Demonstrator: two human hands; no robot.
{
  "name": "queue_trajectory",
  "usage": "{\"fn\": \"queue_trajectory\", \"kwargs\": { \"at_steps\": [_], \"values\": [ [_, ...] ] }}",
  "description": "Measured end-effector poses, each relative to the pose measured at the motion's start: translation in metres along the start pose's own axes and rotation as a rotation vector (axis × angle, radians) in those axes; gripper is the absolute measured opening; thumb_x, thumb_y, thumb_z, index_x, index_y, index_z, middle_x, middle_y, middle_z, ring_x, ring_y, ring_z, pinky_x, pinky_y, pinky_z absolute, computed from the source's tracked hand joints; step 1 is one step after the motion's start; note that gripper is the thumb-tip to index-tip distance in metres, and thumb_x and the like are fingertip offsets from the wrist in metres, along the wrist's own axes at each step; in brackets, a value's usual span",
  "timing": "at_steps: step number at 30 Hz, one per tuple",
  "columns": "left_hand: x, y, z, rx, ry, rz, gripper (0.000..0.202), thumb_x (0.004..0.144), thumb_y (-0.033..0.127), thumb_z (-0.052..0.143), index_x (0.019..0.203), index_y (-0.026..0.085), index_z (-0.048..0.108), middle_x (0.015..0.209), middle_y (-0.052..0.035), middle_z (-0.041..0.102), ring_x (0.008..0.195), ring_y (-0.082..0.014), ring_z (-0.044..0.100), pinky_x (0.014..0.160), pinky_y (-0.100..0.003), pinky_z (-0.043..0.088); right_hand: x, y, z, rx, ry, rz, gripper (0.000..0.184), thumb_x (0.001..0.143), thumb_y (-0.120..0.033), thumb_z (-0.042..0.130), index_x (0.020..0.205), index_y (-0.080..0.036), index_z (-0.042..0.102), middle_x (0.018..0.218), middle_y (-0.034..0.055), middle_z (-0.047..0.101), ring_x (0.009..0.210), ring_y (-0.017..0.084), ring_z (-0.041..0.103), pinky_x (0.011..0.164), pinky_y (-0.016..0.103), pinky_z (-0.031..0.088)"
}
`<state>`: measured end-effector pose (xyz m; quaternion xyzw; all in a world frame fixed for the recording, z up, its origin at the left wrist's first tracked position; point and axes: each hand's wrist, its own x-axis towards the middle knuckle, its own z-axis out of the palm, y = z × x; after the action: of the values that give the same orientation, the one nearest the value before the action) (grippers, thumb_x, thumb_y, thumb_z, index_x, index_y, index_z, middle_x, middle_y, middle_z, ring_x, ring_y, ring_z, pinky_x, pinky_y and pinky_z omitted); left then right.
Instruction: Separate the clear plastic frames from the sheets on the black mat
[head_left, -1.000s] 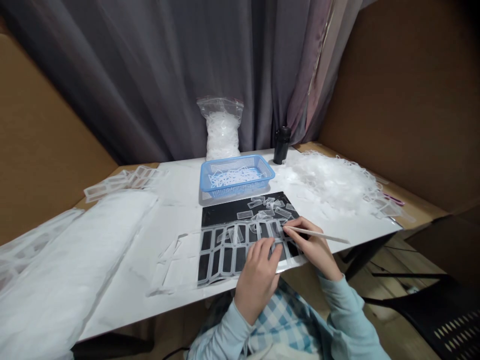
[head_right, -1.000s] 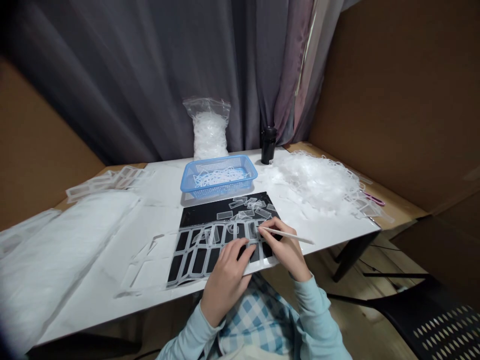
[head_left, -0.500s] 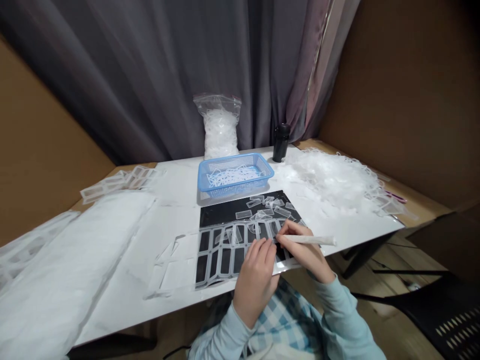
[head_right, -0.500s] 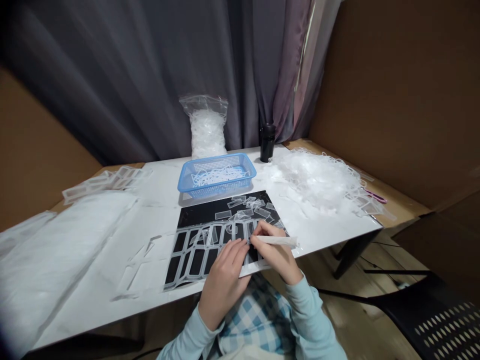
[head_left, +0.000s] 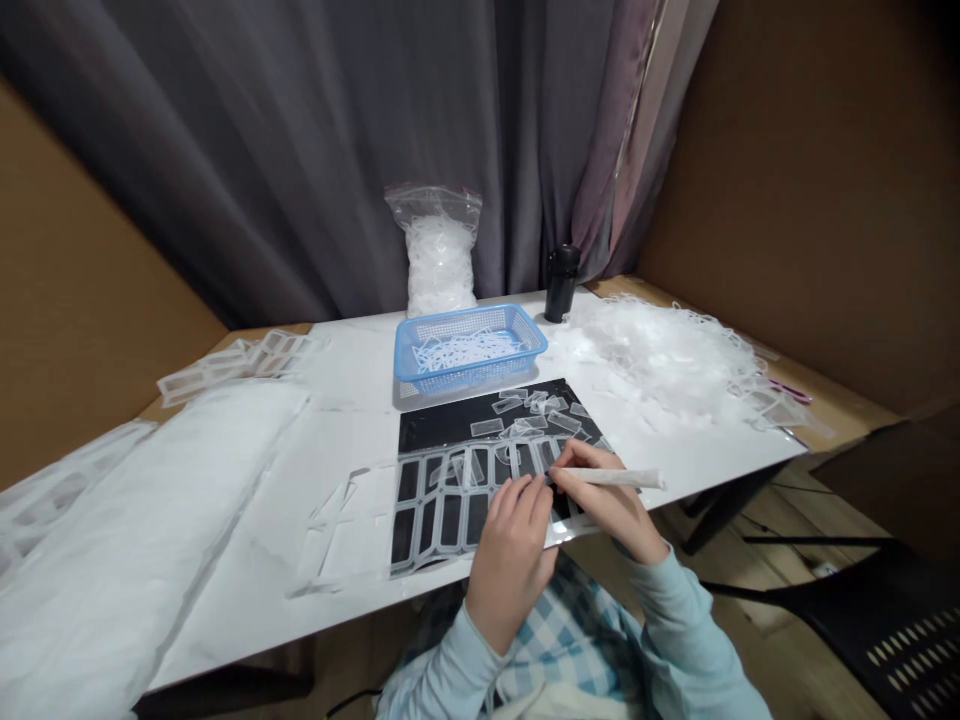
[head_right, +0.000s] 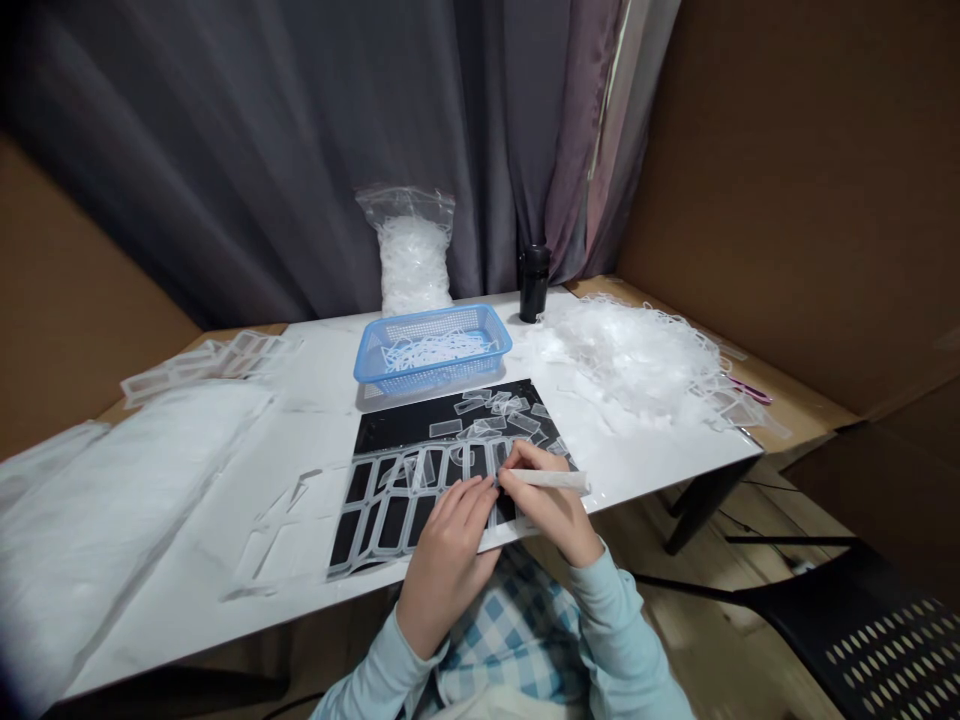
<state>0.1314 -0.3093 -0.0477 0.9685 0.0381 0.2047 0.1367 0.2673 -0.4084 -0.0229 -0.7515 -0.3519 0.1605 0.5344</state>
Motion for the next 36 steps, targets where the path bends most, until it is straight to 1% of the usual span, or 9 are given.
{"fn": "queue_trajectory", "kwargs": {
  "at_steps": [3,6,10,18,22,25,32,36],
  "values": [
    [0.0,0.0,0.0,0.001,0.006,0.0,0.052,0.078,0.004,0.057,0.13,0.009,0.053,0.134,-0.0152,0.063,0.126,-0.0327,0.057,0.111,-0.055,0.047,-0.001,0.001,0.0,0.014,0.011,0.013,0.013,0.081,-0.026,0.059,0.07,-0.021,0.054,0.063,-0.0035,0.058,0.063,0.015,0.056,0.06,0.025,0.041],
    [0.001,0.001,0.001,0.0,0.014,0.0,0.05,0.078,0.003,0.058,0.128,0.009,0.054,0.131,-0.0151,0.064,0.124,-0.0324,0.058,0.11,-0.055,0.048,-0.001,0.001,0.0,0.021,-0.004,0.015,0.014,0.081,-0.025,0.059,0.069,-0.021,0.053,0.063,-0.0035,0.058,0.063,0.015,0.056,0.06,0.025,0.041],
    [0.0,0.001,0.001,-0.003,0.022,0.004,0.05,0.078,0.003,0.058,0.127,0.011,0.054,0.13,-0.0138,0.065,0.123,-0.0323,0.059,0.109,-0.056,0.048,-0.001,0.0,0.0,0.012,-0.024,0.002,0.015,0.081,-0.025,0.059,0.068,-0.021,0.052,0.063,-0.0034,0.057,0.063,0.014,0.054,0.06,0.025,0.04],
    [0.0,0.0,0.0,-0.012,0.008,0.0,0.048,0.081,0.004,0.056,0.128,0.014,0.053,0.131,-0.013,0.064,0.124,-0.0311,0.059,0.11,-0.056,0.046,-0.001,0.001,0.001,-0.023,-0.013,-0.022,0.014,0.081,-0.025,0.058,0.069,-0.021,0.052,0.063,-0.0034,0.055,0.062,0.014,0.052,0.06,0.026,0.037],
    [0.0,0.001,-0.001,-0.017,0.0,-0.009,0.046,0.082,0.004,0.054,0.127,0.014,0.053,0.13,-0.0128,0.065,0.124,-0.031,0.058,0.111,-0.056,0.045,0.0,0.001,0.001,-0.031,-0.011,-0.027,0.015,0.081,-0.024,0.058,0.069,-0.021,0.05,0.062,-0.0036,0.053,0.062,0.014,0.05,0.059,0.025,0.036],
    [0.001,0.002,-0.002,-0.02,-0.002,-0.013,0.046,0.082,0.004,0.053,0.127,0.013,0.053,0.129,-0.0126,0.065,0.124,-0.031,0.058,0.111,-0.056,0.045,0.0,-0.001,-0.001,-0.035,-0.04,-0.032,0.015,0.08,-0.024,0.057,0.068,-0.021,0.049,0.062,-0.0032,0.052,0.062,0.014,0.049,0.058,0.025,0.035],
    [0.002,0.003,-0.003,-0.025,-0.002,-0.023,0.046,0.08,0.002,0.052,0.125,0.012,0.055,0.127,-0.012,0.066,0.122,-0.0307,0.059,0.111,-0.055,0.046,0.003,-0.003,-0.009,-0.043,-0.149,-0.056,0.011,0.08,-0.023,0.058,0.072,-0.02,0.051,0.066,-0.0021,0.055,0.064,0.015,0.051,0.058,0.025,0.035],
    [0.001,0.003,-0.001,-0.028,0.004,-0.027,0.046,0.08,0.002,0.052,0.125,0.012,0.055,0.127,-0.0125,0.066,0.122,-0.0308,0.059,0.111,-0.055,0.046,0.007,-0.003,-0.013,-0.043,-0.214,-0.069,0.011,0.08,-0.022,0.058,0.072,-0.02,0.051,0.065,-0.0029,0.054,0.063,0.014,0.049,0.057,0.024,0.034]
  ]
}}
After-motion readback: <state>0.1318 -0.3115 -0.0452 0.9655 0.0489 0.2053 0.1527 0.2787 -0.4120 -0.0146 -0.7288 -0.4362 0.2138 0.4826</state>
